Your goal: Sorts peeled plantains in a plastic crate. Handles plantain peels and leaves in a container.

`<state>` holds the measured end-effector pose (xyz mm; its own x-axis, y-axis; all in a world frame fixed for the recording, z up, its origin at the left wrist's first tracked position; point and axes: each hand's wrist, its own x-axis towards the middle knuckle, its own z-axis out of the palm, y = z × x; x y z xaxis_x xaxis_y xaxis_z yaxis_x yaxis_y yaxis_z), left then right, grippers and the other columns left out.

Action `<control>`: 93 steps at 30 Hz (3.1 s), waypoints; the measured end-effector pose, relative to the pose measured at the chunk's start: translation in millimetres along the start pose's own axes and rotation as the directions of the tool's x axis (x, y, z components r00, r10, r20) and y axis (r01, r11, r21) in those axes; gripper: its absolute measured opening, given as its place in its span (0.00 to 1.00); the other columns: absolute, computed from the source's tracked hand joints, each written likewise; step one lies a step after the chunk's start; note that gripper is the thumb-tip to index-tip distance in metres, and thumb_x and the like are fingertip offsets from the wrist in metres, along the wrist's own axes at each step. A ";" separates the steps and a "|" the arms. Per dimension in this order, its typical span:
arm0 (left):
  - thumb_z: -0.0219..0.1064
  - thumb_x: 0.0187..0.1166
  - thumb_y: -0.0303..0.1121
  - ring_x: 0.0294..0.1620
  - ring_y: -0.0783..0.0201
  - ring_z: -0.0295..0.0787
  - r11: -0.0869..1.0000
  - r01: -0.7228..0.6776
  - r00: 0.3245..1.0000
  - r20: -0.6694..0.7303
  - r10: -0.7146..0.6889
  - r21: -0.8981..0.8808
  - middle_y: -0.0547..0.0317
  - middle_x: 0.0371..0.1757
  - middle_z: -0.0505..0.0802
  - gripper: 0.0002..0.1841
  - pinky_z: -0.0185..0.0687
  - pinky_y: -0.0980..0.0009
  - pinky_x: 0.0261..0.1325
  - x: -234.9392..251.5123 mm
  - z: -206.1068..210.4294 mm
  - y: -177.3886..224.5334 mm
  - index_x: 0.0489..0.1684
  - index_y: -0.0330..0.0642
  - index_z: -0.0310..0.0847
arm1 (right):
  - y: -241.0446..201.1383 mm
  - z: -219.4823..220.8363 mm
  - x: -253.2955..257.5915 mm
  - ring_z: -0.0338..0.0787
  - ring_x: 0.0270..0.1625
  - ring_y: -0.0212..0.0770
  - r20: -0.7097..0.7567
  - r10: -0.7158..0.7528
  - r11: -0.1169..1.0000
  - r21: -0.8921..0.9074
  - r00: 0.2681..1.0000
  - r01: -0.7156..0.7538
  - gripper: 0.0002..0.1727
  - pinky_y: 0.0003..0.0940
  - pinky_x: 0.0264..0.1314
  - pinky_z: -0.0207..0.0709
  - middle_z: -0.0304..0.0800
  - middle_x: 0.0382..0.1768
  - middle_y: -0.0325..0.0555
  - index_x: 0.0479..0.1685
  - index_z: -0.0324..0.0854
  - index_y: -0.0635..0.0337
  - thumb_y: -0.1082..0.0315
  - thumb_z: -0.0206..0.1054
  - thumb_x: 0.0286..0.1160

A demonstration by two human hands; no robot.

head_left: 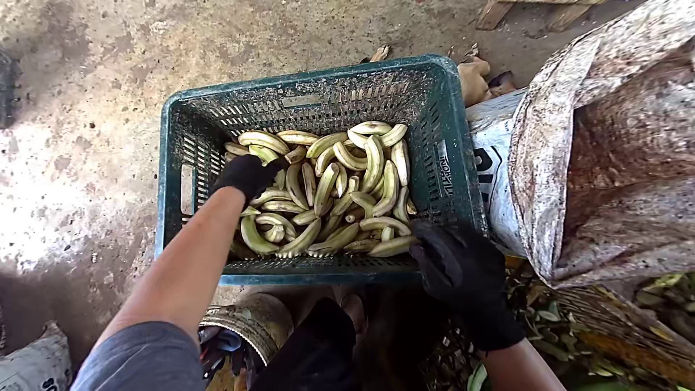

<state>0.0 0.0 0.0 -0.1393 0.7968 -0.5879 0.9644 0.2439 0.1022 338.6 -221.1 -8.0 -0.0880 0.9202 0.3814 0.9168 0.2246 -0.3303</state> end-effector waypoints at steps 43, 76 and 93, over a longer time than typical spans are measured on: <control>0.76 0.72 0.40 0.59 0.24 0.86 0.872 -0.036 0.999 0.016 0.032 0.489 0.33 0.69 0.85 0.40 0.77 0.21 0.48 -14.2 23.5 -74.5 0.88 0.54 0.62 | 1.7 -1.4 -1.9 0.93 0.49 0.56 0.055 -0.015 0.999 -0.038 0.998 0.017 0.24 0.54 0.46 0.82 0.95 0.47 0.55 0.61 0.90 0.51 0.48 0.55 0.84; 0.66 0.82 0.53 0.50 0.37 0.92 0.987 -0.163 0.987 -0.007 0.163 0.012 0.37 0.46 0.93 0.24 0.80 0.30 0.56 37.9 30.6 -41.4 0.50 0.38 0.86 | 0.5 -1.3 -1.7 0.93 0.47 0.56 0.038 -0.012 0.999 -0.031 0.999 0.013 0.24 0.53 0.47 0.82 0.95 0.45 0.56 0.59 0.91 0.53 0.50 0.55 0.84; 0.69 0.73 0.23 0.51 0.31 0.90 0.717 -0.002 0.991 0.096 -0.090 0.697 0.34 0.52 0.90 0.12 0.84 0.33 0.43 -30.6 35.1 -69.6 0.54 0.37 0.85 | 4.0 -2.7 -4.9 0.93 0.48 0.59 0.075 -0.014 0.999 -0.046 0.997 0.017 0.25 0.56 0.46 0.82 0.94 0.46 0.57 0.62 0.89 0.52 0.48 0.53 0.85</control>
<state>-55.0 -60.8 -17.3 -0.2038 0.7150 -0.6687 0.8488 -0.2113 -0.4847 343.8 -225.5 -8.9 -0.1297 0.9384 0.3203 0.9321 0.2256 -0.2835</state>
